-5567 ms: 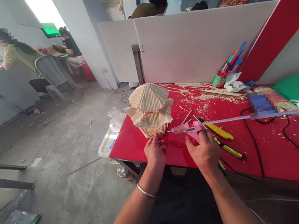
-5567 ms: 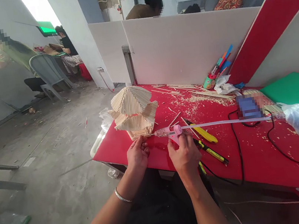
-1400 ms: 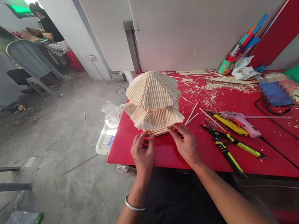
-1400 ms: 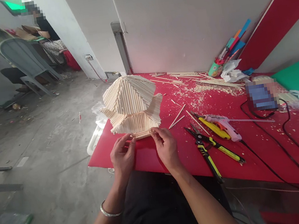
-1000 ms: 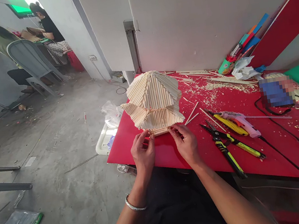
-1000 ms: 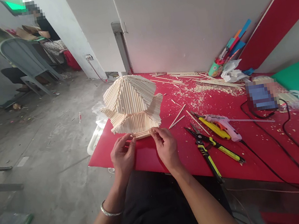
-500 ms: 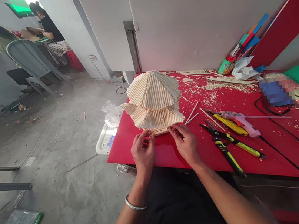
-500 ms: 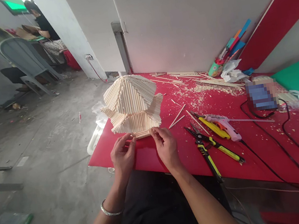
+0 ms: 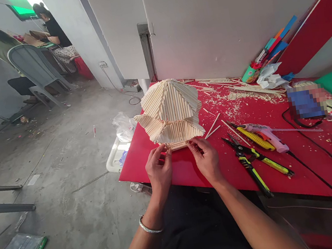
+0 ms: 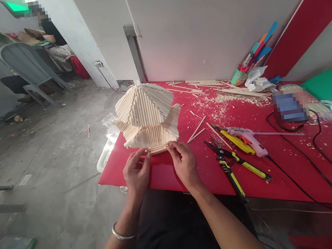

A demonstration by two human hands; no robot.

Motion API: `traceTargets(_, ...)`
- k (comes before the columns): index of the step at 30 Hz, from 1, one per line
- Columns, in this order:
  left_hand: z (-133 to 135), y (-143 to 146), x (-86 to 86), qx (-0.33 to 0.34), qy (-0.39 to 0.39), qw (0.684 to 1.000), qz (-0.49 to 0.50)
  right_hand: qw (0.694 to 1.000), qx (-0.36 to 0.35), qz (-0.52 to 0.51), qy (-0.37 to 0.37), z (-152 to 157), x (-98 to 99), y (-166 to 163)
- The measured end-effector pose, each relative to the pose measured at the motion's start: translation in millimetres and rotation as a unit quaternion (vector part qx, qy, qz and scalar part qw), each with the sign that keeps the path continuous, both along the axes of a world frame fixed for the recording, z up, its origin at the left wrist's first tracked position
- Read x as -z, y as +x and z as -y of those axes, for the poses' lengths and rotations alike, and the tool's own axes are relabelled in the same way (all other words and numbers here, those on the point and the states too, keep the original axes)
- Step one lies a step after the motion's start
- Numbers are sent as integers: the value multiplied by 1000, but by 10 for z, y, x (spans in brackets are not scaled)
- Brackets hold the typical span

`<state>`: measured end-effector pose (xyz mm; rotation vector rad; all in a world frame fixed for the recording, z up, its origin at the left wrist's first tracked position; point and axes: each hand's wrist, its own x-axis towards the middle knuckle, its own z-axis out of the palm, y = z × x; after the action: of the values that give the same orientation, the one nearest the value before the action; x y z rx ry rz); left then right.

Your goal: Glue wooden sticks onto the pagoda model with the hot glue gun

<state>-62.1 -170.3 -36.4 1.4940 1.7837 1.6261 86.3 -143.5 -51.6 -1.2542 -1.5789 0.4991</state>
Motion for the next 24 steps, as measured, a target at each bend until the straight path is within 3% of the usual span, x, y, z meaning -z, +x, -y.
traceTargets(24, -4, -1, 21, -3, 2, 1000, 1, 1000, 2, 3, 6, -2, 3, 1)
